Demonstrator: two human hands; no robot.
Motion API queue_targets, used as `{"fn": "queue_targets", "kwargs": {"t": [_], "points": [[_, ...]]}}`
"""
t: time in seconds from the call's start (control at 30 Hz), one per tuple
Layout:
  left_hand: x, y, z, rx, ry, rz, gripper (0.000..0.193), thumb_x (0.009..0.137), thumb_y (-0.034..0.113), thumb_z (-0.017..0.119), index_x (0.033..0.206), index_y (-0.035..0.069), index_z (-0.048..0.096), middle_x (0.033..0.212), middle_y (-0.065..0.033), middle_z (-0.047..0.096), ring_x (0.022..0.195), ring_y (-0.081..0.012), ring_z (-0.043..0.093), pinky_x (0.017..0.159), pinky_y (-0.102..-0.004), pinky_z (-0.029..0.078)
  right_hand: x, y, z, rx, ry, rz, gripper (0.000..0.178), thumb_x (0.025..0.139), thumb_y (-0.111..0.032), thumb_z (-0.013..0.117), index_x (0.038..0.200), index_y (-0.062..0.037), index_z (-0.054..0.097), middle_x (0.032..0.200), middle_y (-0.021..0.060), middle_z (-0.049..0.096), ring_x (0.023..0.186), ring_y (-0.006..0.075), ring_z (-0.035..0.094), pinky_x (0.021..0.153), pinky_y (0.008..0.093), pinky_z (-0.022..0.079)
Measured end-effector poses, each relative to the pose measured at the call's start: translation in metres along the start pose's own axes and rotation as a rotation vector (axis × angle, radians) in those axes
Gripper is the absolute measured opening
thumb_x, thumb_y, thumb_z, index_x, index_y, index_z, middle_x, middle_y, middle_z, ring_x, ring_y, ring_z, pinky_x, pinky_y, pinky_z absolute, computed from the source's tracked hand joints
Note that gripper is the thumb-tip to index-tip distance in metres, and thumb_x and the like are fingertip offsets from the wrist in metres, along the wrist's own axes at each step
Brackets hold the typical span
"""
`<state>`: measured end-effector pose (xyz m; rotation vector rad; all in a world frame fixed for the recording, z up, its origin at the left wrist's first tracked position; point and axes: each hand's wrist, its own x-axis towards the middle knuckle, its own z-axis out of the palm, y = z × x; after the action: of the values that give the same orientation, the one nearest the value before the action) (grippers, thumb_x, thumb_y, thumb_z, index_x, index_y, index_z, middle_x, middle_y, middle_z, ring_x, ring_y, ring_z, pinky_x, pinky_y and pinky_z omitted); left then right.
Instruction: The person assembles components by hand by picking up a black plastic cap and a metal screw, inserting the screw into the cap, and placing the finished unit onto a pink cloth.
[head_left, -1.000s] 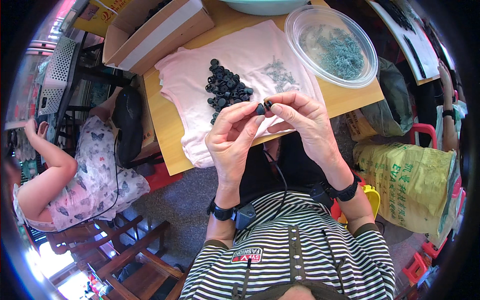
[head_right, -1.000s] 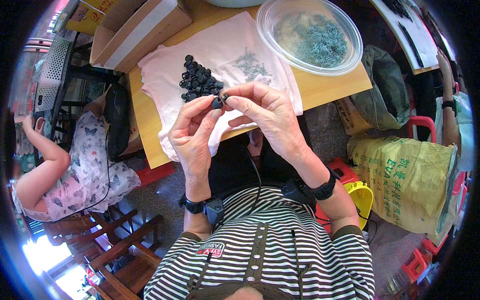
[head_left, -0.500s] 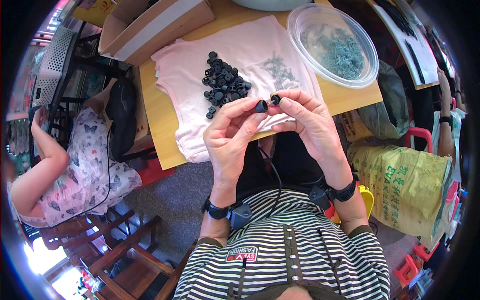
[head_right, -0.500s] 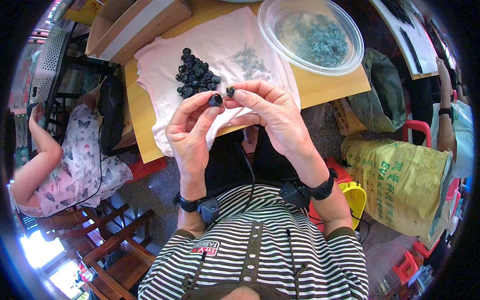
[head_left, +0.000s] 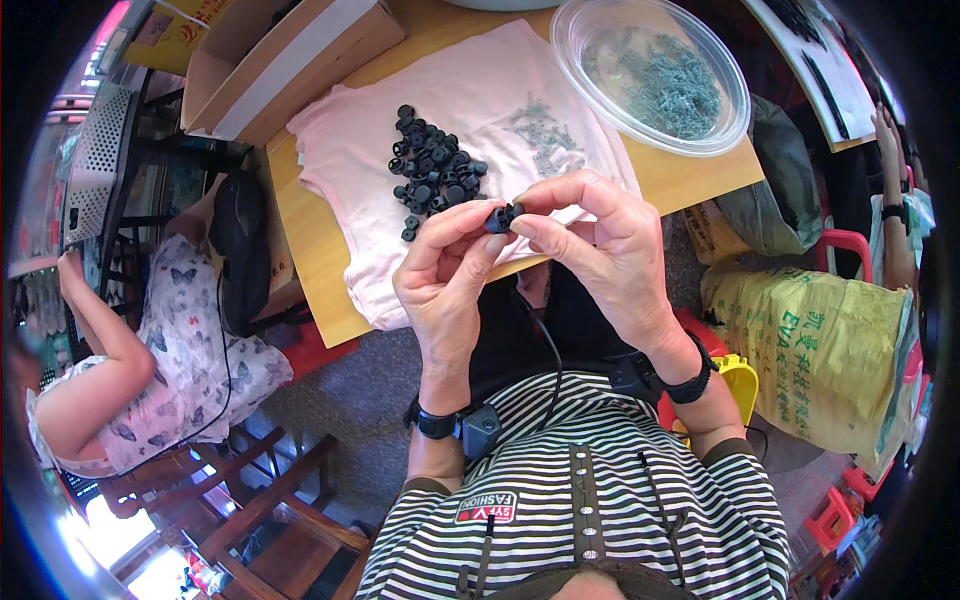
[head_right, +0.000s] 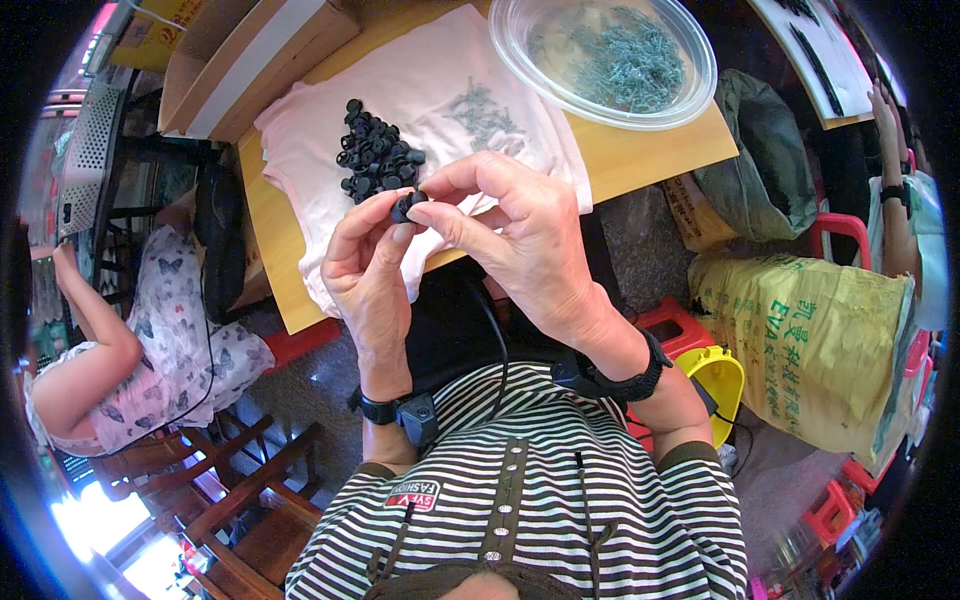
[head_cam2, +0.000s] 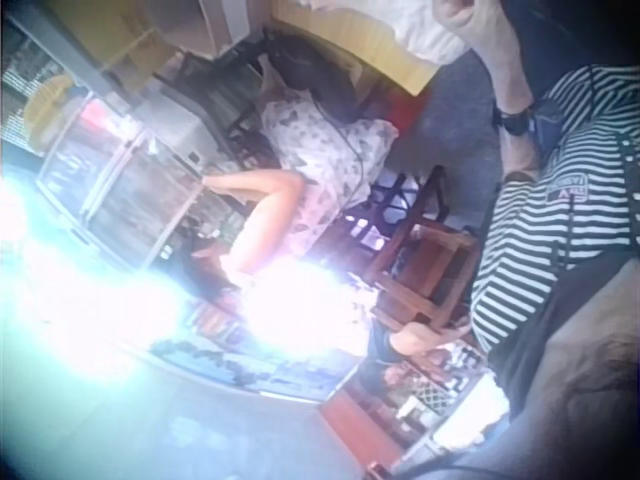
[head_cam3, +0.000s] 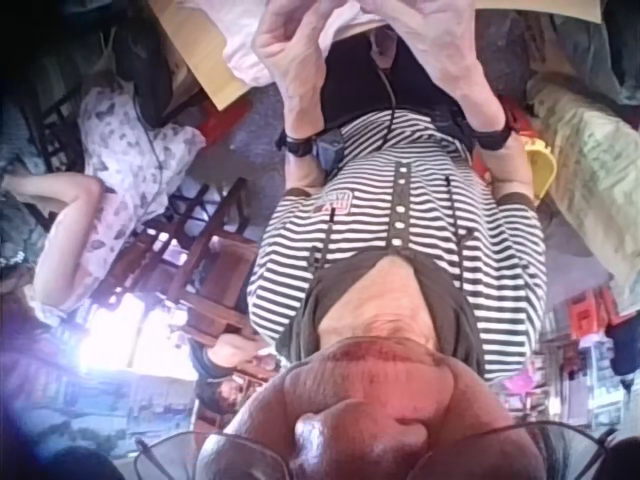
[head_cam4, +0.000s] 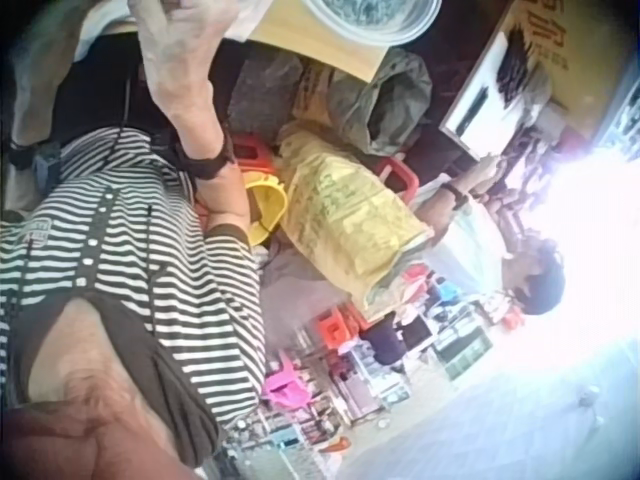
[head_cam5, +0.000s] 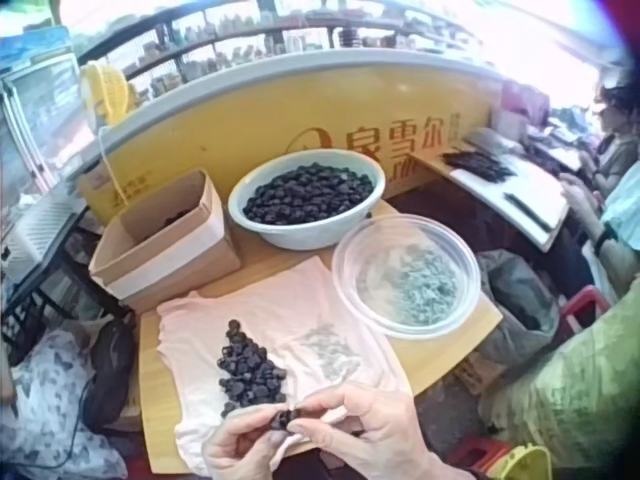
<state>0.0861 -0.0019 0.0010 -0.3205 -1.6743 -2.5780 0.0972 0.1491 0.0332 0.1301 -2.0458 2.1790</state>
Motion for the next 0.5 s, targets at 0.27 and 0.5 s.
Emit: {"fn": "queue_targets", "kwargs": {"t": [0.27,0.5], "points": [[0.0,-0.003,-0.002,-0.025,-0.022,0.004,0.027,0.083,-0.009,0.064,0.109,-0.002,0.062,0.114,-0.0134,0.061,0.099,-0.0183,0.064,0.089,-0.0294,0.054,0.0,0.008,-0.002,-0.086,0.027,-0.139,0.021,0.083,0.0,0.067,0.103,-0.0012,0.067,0.093,0.0074,0.066,0.079,0.0125,0.065,0.065,0.0235,0.056],[-0.001,-0.002,-0.003,-0.068,0.001,-0.028,0.026,0.084,-0.008,0.064,0.108,-0.002,0.062,0.112,-0.0133,0.061,0.099,-0.019,0.064,0.089,-0.0313,0.054,0.0,-0.002,-0.004,-0.25,-0.029,-0.189,0.021,0.081,0.0,0.068,0.102,-0.0011,0.067,0.093,0.0085,0.066,0.081,0.0153,0.067,0.065,0.0248,0.057]]}}
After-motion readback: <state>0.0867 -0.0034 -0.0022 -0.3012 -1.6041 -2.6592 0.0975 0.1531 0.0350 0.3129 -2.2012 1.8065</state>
